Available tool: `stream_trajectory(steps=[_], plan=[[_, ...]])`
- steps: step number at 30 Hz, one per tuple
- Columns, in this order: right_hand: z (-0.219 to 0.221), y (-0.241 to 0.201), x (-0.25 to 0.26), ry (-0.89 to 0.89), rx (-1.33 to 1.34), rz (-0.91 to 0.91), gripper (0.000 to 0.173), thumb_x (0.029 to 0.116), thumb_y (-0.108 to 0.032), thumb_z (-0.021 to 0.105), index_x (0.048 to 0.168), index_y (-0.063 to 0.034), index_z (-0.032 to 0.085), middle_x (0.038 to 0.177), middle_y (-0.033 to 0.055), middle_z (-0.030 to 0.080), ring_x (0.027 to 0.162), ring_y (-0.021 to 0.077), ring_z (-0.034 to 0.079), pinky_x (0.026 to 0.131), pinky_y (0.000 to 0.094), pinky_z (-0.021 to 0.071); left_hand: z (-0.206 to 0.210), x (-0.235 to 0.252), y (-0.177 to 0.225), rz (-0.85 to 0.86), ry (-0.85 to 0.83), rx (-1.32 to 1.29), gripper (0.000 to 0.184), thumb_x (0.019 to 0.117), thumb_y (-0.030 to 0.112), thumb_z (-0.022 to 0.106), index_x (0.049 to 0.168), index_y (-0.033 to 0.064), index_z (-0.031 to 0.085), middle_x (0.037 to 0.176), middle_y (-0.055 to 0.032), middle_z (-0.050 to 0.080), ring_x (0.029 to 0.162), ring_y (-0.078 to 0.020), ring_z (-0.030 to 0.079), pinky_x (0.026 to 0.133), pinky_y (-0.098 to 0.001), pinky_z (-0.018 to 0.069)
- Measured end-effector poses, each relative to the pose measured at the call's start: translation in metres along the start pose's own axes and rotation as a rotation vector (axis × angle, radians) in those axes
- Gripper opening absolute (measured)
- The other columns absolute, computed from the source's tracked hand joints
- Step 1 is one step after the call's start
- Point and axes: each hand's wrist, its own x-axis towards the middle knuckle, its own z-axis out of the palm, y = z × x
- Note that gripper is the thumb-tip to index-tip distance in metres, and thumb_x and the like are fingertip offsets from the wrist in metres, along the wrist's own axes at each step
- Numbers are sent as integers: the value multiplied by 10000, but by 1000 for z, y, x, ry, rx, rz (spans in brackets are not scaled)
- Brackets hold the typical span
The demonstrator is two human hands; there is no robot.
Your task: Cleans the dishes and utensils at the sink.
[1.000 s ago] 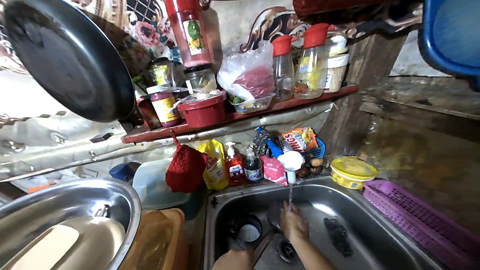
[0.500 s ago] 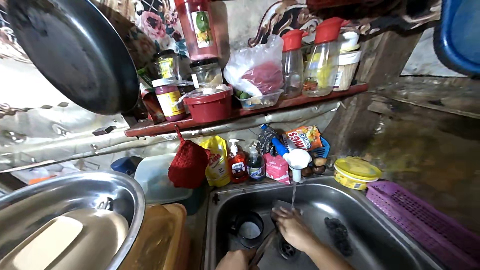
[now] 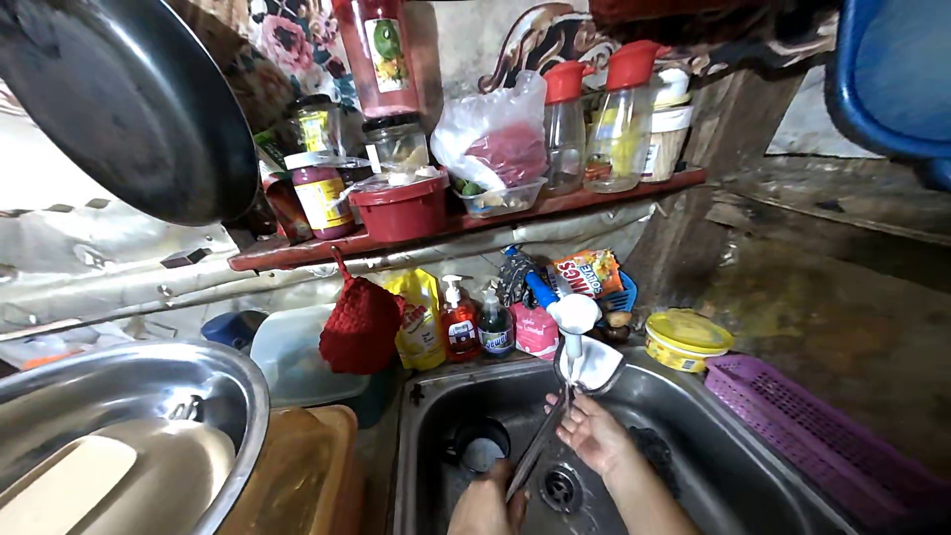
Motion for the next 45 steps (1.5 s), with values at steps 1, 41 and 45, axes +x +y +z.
stream_trajectory(steps=[1, 41, 45], plan=[[5, -4, 1, 7, 65, -38, 290, 1101, -261, 449, 1182, -21, 592, 969, 124, 713, 794, 203, 696, 707, 349, 588, 5, 4, -1, 5, 10, -12, 485, 1042, 405, 555, 1460, 160, 520, 1092, -155, 728, 987, -332, 718, 891, -571, 563], [11, -65, -3, -95, -597, -310, 115, 981, -71, 670, 1064, 9, 679, 870, 102, 686, 727, 174, 656, 662, 334, 573, 20, 140, 85, 120, -43, -934, 670, 1126, 457, 205, 881, -5, 624, 621, -43, 587, 471, -111, 537, 463, -259, 483], [11, -47, -1, -122, -456, -365, 76, 997, -42, 617, 1003, 4, 677, 785, 68, 651, 672, 141, 610, 641, 310, 543, 21, 151, 99, 152, 259, -729, 571, 1126, 379, 289, 884, 23, 665, 691, -45, 606, 591, -143, 579, 602, -349, 523]])
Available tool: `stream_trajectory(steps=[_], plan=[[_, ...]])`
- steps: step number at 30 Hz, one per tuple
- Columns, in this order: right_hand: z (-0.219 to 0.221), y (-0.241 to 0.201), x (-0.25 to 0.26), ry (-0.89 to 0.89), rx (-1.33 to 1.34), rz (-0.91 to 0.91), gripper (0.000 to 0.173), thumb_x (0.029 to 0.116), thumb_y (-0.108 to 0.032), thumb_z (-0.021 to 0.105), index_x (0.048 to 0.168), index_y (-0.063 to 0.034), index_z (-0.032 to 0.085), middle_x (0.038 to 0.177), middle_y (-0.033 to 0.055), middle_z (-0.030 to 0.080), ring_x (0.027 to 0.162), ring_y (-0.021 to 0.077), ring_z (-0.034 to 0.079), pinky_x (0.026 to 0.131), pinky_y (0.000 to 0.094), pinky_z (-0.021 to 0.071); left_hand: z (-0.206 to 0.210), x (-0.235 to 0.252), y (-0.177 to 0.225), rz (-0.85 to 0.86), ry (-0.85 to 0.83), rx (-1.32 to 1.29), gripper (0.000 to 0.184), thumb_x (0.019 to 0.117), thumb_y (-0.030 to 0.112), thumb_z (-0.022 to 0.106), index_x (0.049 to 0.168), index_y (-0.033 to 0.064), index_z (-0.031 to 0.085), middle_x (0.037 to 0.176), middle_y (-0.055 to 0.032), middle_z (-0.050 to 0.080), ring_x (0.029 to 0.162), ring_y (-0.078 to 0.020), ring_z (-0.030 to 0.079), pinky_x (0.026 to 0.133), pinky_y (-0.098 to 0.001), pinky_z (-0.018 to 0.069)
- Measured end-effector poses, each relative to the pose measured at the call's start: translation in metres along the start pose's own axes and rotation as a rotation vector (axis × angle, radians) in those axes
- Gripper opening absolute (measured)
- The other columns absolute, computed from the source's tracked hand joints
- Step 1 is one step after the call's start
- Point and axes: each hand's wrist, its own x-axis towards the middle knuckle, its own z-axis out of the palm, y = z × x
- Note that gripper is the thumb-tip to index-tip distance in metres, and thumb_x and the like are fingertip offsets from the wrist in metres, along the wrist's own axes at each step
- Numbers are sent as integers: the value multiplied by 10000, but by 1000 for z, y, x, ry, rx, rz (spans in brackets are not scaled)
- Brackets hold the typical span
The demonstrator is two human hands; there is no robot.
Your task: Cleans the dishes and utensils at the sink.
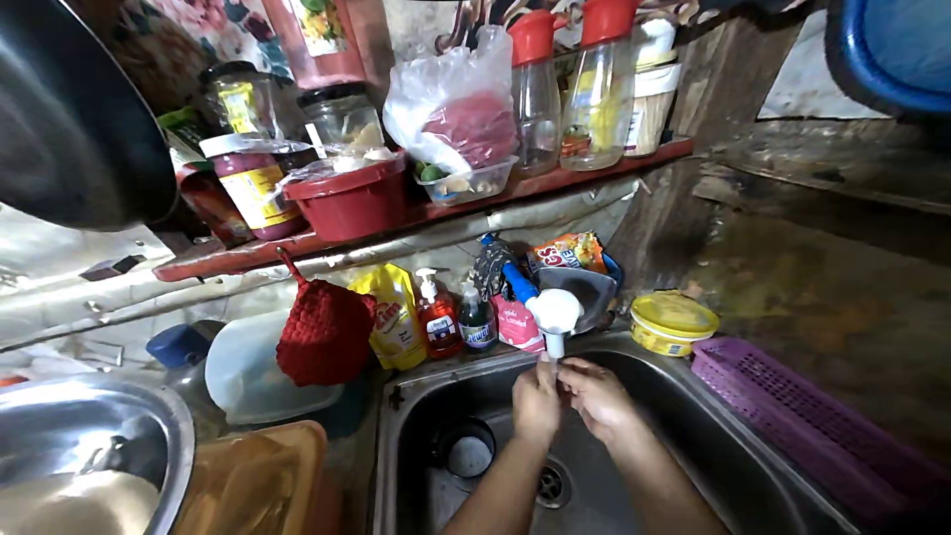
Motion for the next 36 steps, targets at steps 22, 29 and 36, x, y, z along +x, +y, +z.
stream_trajectory(steps=[22, 29, 36], plan=[[1, -29, -16, 221, 173, -226, 51, 1014, -16, 593, 972, -3, 618, 846, 101, 731, 674, 163, 697, 640, 310, 604, -2, -6, -9, 141, -102, 599, 380, 1030, 385, 561, 1207, 67, 669, 997, -132, 727, 922, -277, 716, 859, -503, 570], [-12, -46, -18, 270, 240, -247, 25, 1040, -40, 560, 1049, -26, 578, 909, 100, 754, 774, 194, 753, 703, 340, 637, -20, -3, -13, -183, -401, 510, 350, 923, 335, 692, 1136, 58, 686, 1039, -140, 696, 963, -271, 677, 880, -525, 546], [-2, -39, -21, 236, 217, -284, 42, 1034, -24, 559, 1032, -15, 600, 903, 106, 752, 764, 191, 745, 698, 338, 633, 4, -15, 6, 212, -97, 630, 370, 1041, 243, 549, 1369, 84, 610, 1203, -142, 706, 1060, -275, 706, 959, -463, 557]])
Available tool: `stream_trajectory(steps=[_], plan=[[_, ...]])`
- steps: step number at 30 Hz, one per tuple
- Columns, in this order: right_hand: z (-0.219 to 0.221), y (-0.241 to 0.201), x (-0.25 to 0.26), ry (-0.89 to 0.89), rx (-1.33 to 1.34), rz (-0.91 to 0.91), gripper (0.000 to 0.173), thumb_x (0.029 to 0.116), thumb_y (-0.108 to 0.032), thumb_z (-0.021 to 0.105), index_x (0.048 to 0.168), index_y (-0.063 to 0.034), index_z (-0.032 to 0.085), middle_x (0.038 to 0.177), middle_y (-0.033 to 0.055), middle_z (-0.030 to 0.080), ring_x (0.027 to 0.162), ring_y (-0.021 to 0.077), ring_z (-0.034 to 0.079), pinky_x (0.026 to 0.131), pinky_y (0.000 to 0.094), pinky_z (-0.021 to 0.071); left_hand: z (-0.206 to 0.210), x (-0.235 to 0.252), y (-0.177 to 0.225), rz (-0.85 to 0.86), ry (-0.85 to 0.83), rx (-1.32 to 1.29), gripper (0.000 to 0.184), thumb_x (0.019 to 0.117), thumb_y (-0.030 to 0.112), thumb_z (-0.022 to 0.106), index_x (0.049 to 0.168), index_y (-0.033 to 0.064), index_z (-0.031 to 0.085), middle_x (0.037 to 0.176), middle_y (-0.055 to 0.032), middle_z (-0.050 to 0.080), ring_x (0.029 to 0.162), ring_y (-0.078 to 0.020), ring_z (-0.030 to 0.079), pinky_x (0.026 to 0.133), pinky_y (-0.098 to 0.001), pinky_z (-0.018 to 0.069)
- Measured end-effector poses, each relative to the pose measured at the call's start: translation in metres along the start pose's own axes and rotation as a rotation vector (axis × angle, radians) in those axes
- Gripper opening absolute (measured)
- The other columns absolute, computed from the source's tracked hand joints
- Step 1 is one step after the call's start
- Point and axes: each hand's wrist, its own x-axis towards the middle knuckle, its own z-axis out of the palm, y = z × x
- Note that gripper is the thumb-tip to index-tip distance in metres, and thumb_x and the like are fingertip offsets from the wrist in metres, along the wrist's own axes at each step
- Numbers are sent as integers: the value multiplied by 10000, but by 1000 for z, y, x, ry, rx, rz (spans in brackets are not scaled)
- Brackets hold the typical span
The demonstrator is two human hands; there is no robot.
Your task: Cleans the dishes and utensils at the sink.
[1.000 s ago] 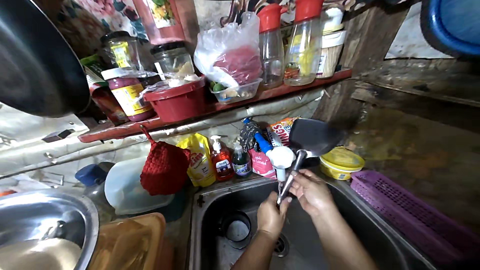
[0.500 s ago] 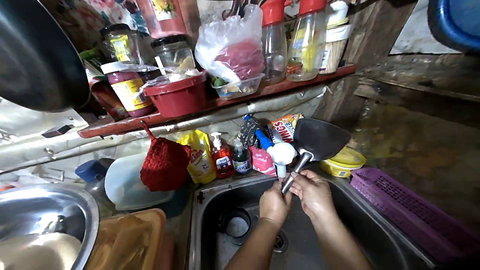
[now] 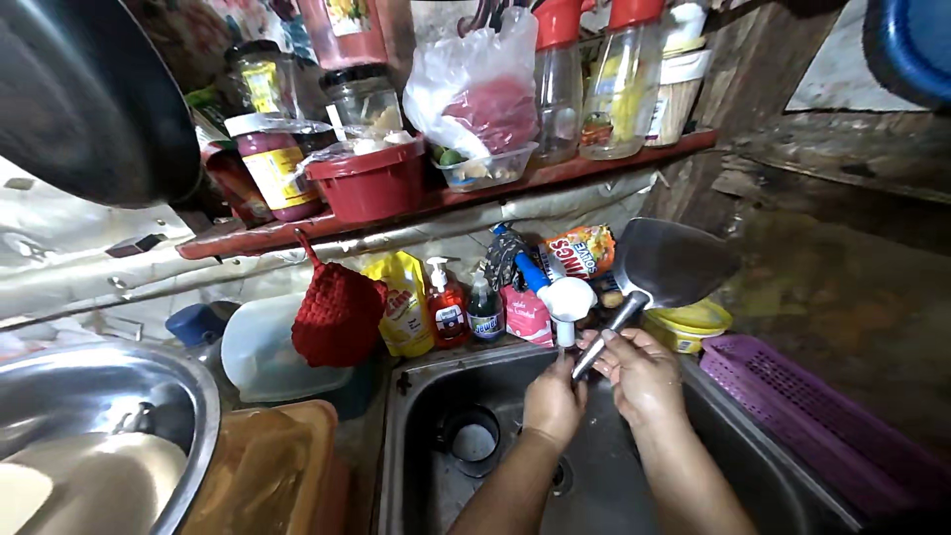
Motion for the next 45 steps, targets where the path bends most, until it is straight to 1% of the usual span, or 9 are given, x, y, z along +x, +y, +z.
stream_trajectory(steps=[2, 6, 10, 17, 22, 29, 37, 42, 45], plan=[[-4, -10, 4, 30, 22, -26, 34, 1031, -21, 556, 1028, -24, 590, 911, 101, 749, 778, 195, 747, 697, 340, 635, -1, -6, -13, -27, -72, 88, 409, 1052, 290, 530, 1404, 87, 574, 1201, -153, 708, 1088, -298, 704, 968, -492, 552], [-14, -13, 9, 78, 36, -16, 8, 1032, -24, 561, 1036, -21, 568, 907, 102, 747, 769, 199, 748, 696, 347, 638, -5, -7, -33, -77, -278, -181, 338, 942, 373, 674, 1072, 61, 689, 884, -94, 680, 809, -219, 662, 783, -461, 553], [-25, -17, 14, 87, 101, -68, 40, 1048, -34, 520, 1051, -42, 559, 928, 85, 752, 782, 190, 747, 710, 345, 634, -15, -7, -51, -263, -507, -206, 363, 919, 361, 718, 1088, 42, 678, 919, -87, 663, 785, -191, 621, 745, -440, 528], [-22, -31, 11, 68, 25, -191, 56, 1038, -23, 530, 1018, -73, 545, 969, 48, 758, 786, 150, 750, 710, 318, 638, -7, -3, -23, -333, -229, -176, 418, 962, 321, 696, 1280, 56, 638, 1200, -172, 683, 1111, -296, 667, 994, -510, 523], [-32, -30, 10, 89, 14, -214, 45, 1044, -26, 522, 1025, -66, 534, 980, 57, 759, 801, 170, 759, 729, 336, 647, -5, -4, -24, -405, -243, -725, 321, 982, 146, 667, 1255, -8, 596, 943, -99, 655, 739, -143, 655, 697, -297, 577], [-29, -33, 7, 131, 44, -274, 76, 1045, -21, 516, 1001, -80, 535, 982, 36, 761, 806, 148, 758, 720, 317, 645, 6, -10, -15, -804, 144, -1573, 273, 1059, 130, 539, 1250, -64, 554, 984, -183, 674, 762, -201, 698, 678, -289, 603], [-20, -38, 1, 76, 73, -225, 85, 1051, -29, 509, 999, -86, 545, 965, 37, 763, 803, 158, 758, 732, 320, 642, 2, -17, -15, -816, 25, -1621, 376, 1108, 290, 435, 1295, -26, 516, 1078, -166, 688, 888, -193, 705, 773, -298, 586], [-20, -21, -4, 76, 23, -156, 30, 1051, -52, 534, 1061, -59, 560, 984, 57, 757, 817, 162, 752, 707, 318, 634, 10, -24, -37, -848, 53, -1365, 308, 1066, 246, 557, 1180, -38, 587, 865, -126, 655, 683, -174, 661, 629, -291, 581], [-24, -11, -2, 70, -11, -120, 56, 1052, -74, 540, 1078, -39, 575, 953, 66, 759, 787, 160, 747, 682, 310, 629, 6, -36, -42, -749, 36, -1053, 413, 1000, 188, 672, 1341, -16, 561, 1051, -187, 670, 819, -247, 684, 737, -388, 598]])
